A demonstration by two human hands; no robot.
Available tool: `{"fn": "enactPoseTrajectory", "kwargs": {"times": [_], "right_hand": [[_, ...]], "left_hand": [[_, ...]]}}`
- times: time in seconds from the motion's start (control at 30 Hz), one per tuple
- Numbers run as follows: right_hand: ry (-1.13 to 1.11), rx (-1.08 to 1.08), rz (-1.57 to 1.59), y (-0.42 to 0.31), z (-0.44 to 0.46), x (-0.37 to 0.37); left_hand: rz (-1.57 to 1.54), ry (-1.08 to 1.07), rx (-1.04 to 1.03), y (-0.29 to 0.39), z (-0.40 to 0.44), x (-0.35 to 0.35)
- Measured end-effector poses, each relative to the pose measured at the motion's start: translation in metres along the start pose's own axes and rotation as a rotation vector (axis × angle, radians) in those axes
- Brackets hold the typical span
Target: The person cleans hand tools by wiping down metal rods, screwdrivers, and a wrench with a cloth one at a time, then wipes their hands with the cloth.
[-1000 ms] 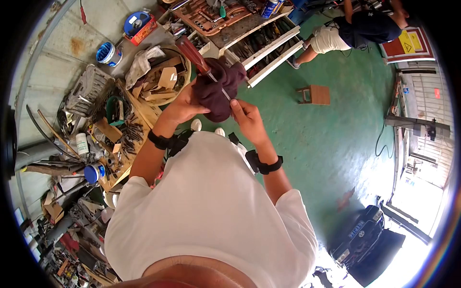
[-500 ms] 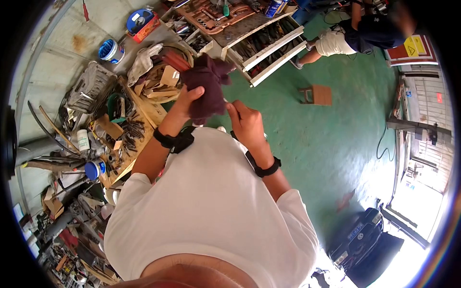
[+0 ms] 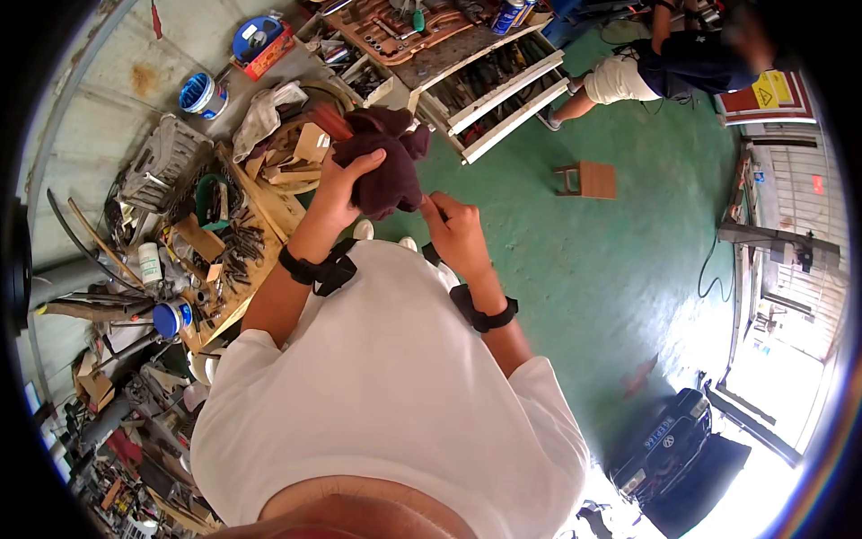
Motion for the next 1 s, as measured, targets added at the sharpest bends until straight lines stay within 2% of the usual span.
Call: {"fn": "enactPoseTrajectory", "kwargs": {"times": [0.1, 0.23, 0.33, 0.4, 0.6, 0.8, 0.87, 0.93, 1.0], "right_hand": [[0.031, 0.010, -0.063, -0.008, -0.002, 0.000], [0.102, 0.072, -0.141, -0.010, -0.006, -0.002], [0.137, 0.050, -0.176, -0.004, -0.014, -0.002], [0.139, 0.013, -0.210, 0.001, -0.018, -0.001], [0.308, 0.115, -0.301, -0.008, -0.026, 0.015], [0.248, 0.043, -0.252, 0.000, -0.031, 0.007], [0.213, 0.030, -0.249, 0.005, -0.038, 0.009], [-0.048, -0.049, -0.129, 0.017, -0.032, 0.002], [-0.129, -0.071, -0.115, 0.020, -0.030, 0.005]], "left_hand": [[0.117, 0.012, -0.078, 0.018, -0.001, 0.002], [0.076, 0.049, -0.095, 0.023, -0.007, 0.001], [0.072, 0.049, 0.021, 0.013, -0.011, 0.002], [0.126, 0.038, 0.012, 0.012, -0.010, 0.009], [0.195, -0.023, -0.040, 0.018, -0.016, 0.017], [0.122, -0.006, 0.040, 0.006, -0.013, 0.027], [0.312, 0.049, 0.051, 0.002, -0.016, 0.042], [0.392, -0.009, 0.022, 0.002, -0.019, 0.050], [0.480, -0.082, 0.066, 0.002, -0.023, 0.047]]}}
Point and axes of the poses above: each hand's wrist, its own z-axis towards the middle knuckle, its own x-axis out of the back of the hand, y = z × x, the point moved 7 cm from there along z, towards the middle knuckle, and after that the axes turned 9 degrees about -x, right-handed, at the moved point
